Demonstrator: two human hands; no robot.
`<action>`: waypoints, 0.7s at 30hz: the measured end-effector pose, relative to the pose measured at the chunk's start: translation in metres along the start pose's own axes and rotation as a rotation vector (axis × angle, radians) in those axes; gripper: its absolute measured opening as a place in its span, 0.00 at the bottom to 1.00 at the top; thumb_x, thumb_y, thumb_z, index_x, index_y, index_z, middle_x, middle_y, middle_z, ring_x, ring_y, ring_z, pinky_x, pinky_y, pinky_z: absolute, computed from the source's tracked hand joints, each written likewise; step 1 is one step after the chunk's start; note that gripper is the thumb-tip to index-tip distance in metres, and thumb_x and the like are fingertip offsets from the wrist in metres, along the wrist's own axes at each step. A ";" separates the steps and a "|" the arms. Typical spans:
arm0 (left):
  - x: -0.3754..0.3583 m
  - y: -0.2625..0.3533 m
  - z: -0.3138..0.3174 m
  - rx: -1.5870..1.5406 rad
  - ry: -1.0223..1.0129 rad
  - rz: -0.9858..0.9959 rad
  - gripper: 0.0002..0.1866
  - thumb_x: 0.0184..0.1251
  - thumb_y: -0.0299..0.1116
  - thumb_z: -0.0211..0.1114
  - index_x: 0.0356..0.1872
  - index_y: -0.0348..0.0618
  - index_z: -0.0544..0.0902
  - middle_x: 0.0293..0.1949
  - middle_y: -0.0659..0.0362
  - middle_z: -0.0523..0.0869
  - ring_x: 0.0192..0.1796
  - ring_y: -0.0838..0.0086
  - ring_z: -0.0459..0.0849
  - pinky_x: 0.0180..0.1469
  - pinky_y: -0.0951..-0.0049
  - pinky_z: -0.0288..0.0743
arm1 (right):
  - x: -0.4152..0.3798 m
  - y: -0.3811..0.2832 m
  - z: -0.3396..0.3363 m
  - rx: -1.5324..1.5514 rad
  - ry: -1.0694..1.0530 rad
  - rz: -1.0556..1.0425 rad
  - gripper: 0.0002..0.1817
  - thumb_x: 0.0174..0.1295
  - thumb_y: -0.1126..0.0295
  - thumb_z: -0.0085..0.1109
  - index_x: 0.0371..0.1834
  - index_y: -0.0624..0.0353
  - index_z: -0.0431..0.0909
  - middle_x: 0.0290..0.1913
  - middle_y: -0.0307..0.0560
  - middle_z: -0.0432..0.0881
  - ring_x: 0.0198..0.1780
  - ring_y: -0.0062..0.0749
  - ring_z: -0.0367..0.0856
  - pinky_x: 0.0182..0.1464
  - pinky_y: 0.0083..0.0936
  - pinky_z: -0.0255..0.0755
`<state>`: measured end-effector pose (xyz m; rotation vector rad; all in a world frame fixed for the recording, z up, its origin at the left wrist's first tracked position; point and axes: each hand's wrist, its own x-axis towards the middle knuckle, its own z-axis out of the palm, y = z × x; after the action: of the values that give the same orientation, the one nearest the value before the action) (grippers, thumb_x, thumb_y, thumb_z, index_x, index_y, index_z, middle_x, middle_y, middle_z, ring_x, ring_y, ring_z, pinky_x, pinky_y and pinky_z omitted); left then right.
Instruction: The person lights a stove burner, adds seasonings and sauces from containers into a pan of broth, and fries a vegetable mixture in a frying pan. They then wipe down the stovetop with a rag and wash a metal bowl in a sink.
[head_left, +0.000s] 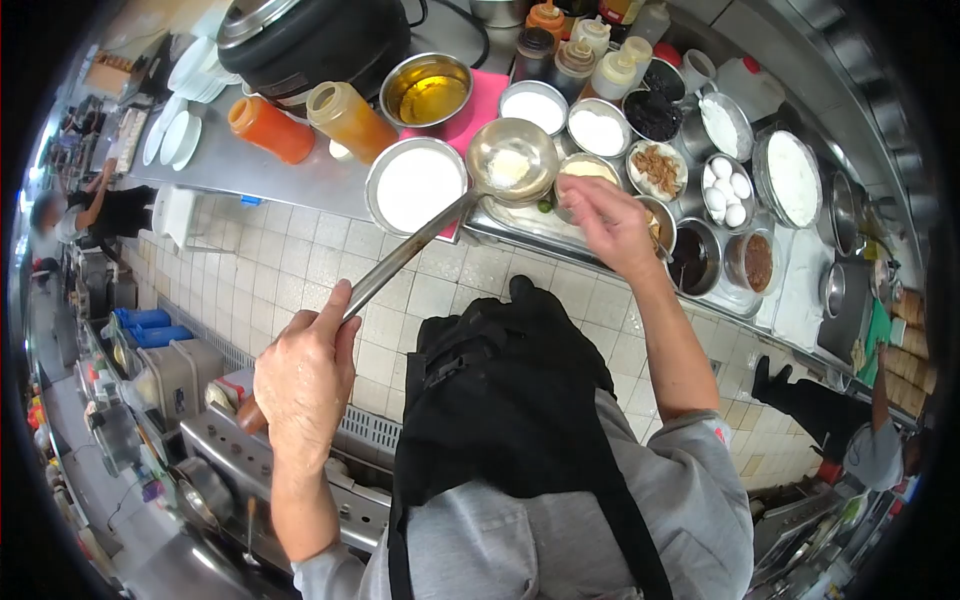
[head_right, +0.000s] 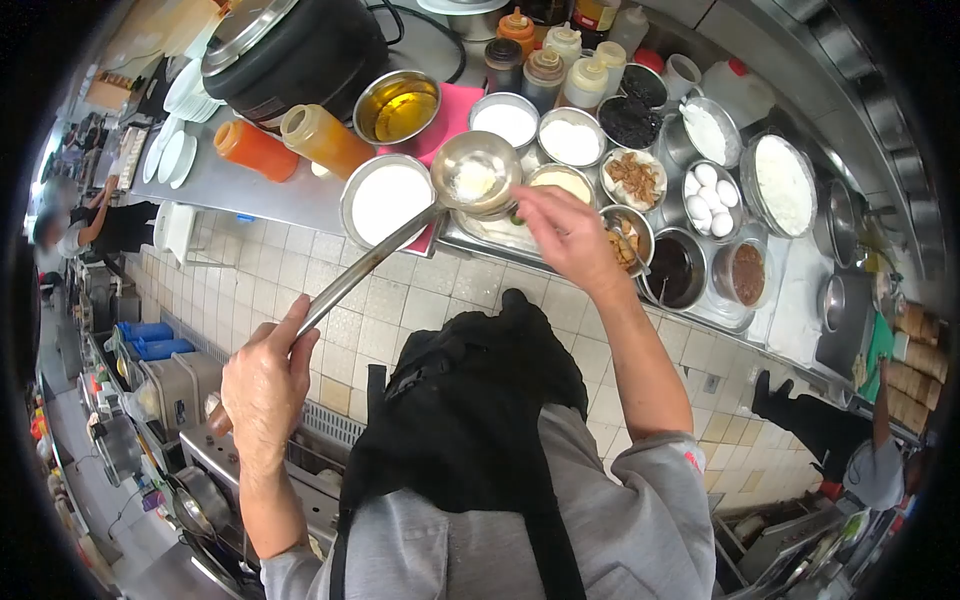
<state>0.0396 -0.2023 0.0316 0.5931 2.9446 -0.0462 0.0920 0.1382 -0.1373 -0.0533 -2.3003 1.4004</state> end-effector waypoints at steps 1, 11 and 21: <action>-0.002 -0.003 0.001 0.038 0.036 0.031 0.18 0.68 0.37 0.68 0.59 0.56 0.85 0.30 0.54 0.85 0.32 0.56 0.87 0.35 0.57 0.81 | 0.002 0.002 0.003 0.060 0.069 0.038 0.13 0.73 0.73 0.58 0.57 0.65 0.82 0.45 0.46 0.87 0.37 0.24 0.85 0.37 0.19 0.79; -0.020 -0.012 0.000 0.078 0.091 -0.116 0.19 0.68 0.36 0.68 0.60 0.56 0.85 0.30 0.55 0.85 0.33 0.58 0.88 0.34 0.59 0.82 | 0.081 0.072 0.011 0.379 0.235 0.448 0.13 0.74 0.68 0.57 0.53 0.67 0.82 0.40 0.50 0.87 0.34 0.25 0.86 0.29 0.20 0.78; -0.032 -0.014 0.001 0.090 0.099 -0.156 0.19 0.68 0.37 0.68 0.59 0.56 0.85 0.31 0.55 0.86 0.32 0.57 0.87 0.34 0.58 0.81 | 0.121 0.107 0.039 0.116 0.105 0.406 0.15 0.72 0.66 0.56 0.53 0.65 0.83 0.40 0.51 0.90 0.33 0.25 0.89 0.28 0.22 0.80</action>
<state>0.0636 -0.2280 0.0349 0.3865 3.0928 -0.1714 -0.0532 0.1888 -0.2017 -0.5718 -2.1962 1.6767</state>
